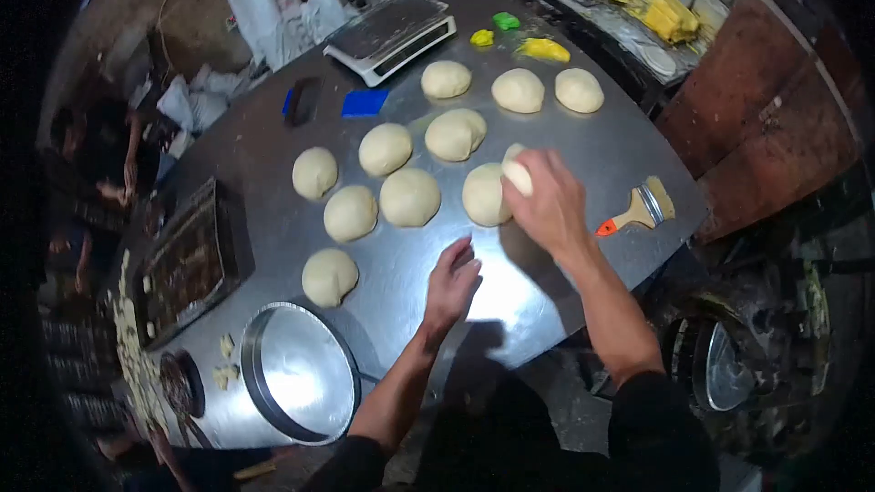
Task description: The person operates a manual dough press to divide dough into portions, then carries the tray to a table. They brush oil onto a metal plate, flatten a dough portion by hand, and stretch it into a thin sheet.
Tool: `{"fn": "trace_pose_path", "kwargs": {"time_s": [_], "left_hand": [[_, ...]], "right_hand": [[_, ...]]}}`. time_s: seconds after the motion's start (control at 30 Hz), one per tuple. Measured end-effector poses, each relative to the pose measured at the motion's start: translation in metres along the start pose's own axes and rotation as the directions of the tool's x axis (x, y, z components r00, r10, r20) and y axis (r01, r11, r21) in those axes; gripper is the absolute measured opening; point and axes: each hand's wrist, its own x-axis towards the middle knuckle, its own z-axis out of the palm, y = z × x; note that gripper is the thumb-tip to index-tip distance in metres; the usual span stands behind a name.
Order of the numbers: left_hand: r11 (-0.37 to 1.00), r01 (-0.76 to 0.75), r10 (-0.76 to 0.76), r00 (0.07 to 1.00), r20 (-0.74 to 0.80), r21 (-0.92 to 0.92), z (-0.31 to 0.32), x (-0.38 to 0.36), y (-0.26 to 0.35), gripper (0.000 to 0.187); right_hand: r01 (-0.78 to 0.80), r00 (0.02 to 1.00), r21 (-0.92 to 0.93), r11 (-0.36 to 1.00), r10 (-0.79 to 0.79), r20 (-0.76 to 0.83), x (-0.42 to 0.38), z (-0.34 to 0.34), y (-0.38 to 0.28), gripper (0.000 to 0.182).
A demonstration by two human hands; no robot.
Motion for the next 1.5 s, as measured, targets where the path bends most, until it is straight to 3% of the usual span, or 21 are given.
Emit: {"fn": "trace_pose_path", "kwargs": {"time_s": [0.07, 0.17, 0.23, 0.3, 0.33, 0.4, 0.47, 0.53, 0.63, 0.67, 0.73, 0.77, 0.8, 0.87, 1.0, 1.2, 1.27, 1.33, 1.4, 1.47, 1.5], "left_hand": [[0.96, -0.089, 0.094, 0.996, 0.004, -0.267, 0.019, 0.001, 0.013, 0.062], [0.847, -0.058, 0.094, 0.995, 0.042, -0.528, 0.005, -0.038, 0.032, 0.055], [0.995, 0.002, 0.001, 0.999, 0.036, -0.097, -0.035, -0.071, 0.053, 0.06], [0.918, 0.034, -0.075, 0.993, 0.088, 0.395, -0.081, -0.095, 0.026, 0.075], [0.624, 0.001, 0.039, 0.999, -0.033, 0.781, -0.1, -0.106, -0.017, 0.082], [0.696, 0.21, -0.104, 0.976, -0.193, 0.686, -0.112, -0.12, -0.005, 0.08], [0.652, 0.103, -0.029, 0.993, -0.11, 0.752, -0.1, -0.112, -0.045, 0.07], [0.822, -0.029, 0.123, 0.984, -0.128, 0.569, -0.08, -0.103, -0.046, 0.051], [0.968, -0.047, 0.063, 0.996, -0.057, 0.248, -0.068, -0.107, -0.024, 0.045], [0.969, -0.019, 0.033, 0.998, -0.055, 0.246, -0.07, -0.11, -0.022, 0.045], [0.547, 0.019, -0.165, 0.983, 0.085, 0.837, -0.077, -0.105, -0.006, 0.049], [0.576, -0.025, -0.045, 0.997, 0.062, 0.817, -0.075, -0.107, 0.02, 0.056], [0.577, -0.029, -0.04, 0.997, 0.063, 0.816, -0.071, -0.095, 0.016, 0.056], [0.428, -0.667, 0.502, 0.736, 0.454, 0.61, -0.057, -0.103, -0.005, 0.066], [0.149, -0.695, 0.351, 0.702, 0.619, 0.703, -0.048, -0.091, -0.071, 0.077], [0.451, -0.579, 0.151, 0.8, 0.581, 0.679, -0.052, -0.041, -0.048, 0.073], [0.488, -0.559, 0.182, 0.816, 0.549, 0.67, -0.057, -0.042, -0.039, 0.073], [0.17, -0.661, 0.307, 0.74, 0.598, 0.731, -0.068, -0.052, -0.053, 0.071], [0.119, -0.64, 0.373, 0.738, 0.563, 0.759, -0.066, -0.036, -0.051, 0.069], [0.105, -0.616, 0.191, 0.783, 0.592, 0.78, -0.066, -0.017, -0.051, 0.071], [0.153, -0.622, 0.32, 0.766, 0.557, 0.768, -0.069, -0.024, -0.043, 0.072]], "right_hand": [[0.033, 0.999, 0.059, 0.998, -0.034, 0.001, -0.03, -0.027, -0.046, 0.025], [-0.437, 0.896, 0.598, 0.672, 0.384, 0.223, -0.083, -0.036, -0.083, 0.023], [-0.692, 0.716, 0.595, 0.409, 0.487, 0.499, -0.131, -0.016, -0.069, 0.029], [-0.668, 0.583, 0.04, 0.743, 0.489, 0.649, -0.168, -0.002, -0.05, 0.045], [-0.553, 0.561, -0.154, 0.819, 0.503, 0.657, -0.186, 0.011, -0.043, 0.05], [-0.583, 0.58, -0.156, 0.797, 0.543, 0.606, -0.209, 0.036, -0.045, 0.055], [-0.618, 0.627, -0.032, 0.786, 0.517, 0.583, -0.23, 0.077, -0.051, 0.057], [-0.782, 0.535, 0.034, 0.623, 0.643, 0.548, -0.216, 0.078, -0.087, 0.054], [-0.709, 0.686, 0.236, 0.664, 0.575, 0.446, -0.214, 0.052, -0.089, 0.047], [-0.657, 0.66, 0.021, 0.754, 0.561, 0.499, -0.208, 0.039, -0.085, 0.045], [-0.262, 0.702, -0.322, 0.91, 0.409, 0.583, -0.201, 0.027, -0.083, 0.042], [-0.016, 0.869, -0.25, 0.968, 0.136, 0.475, -0.211, 0.037, -0.071, 0.041], [0.003, 0.878, -0.059, 0.998, 0.025, 0.478, -0.211, 0.042, -0.073, 0.044], [0.096, 0.86, 0.16, 0.982, -0.163, 0.484, -0.237, 0.065, -0.067, 0.059], [0.111, 0.83, 0.058, 0.992, -0.125, 0.544, -0.23, 0.09, -0.076, 0.067], [0.31, 0.768, 0.18, 0.934, -0.357, 0.532, -0.217, 0.124, -0.035, 0.083], [-0.458, 0.536, 0.334, 0.824, -0.044, 0.843, -0.191, 0.097, -0.05, 0.077], [0.259, 0.498, -0.169, 0.951, 0.019, 0.867, -0.182, 0.085, -0.034, 0.075], [0.286, 0.602, -0.196, 0.938, -0.016, 0.799, -0.167, 0.113, -0.009, 0.072], [0.376, 0.578, -0.279, 0.884, 0.011, 0.816, -0.171, 0.11, -0.006, 0.069], [0.377, 0.538, -0.249, 0.892, 0.008, 0.843, -0.166, 0.107, -0.008, 0.066]]}}
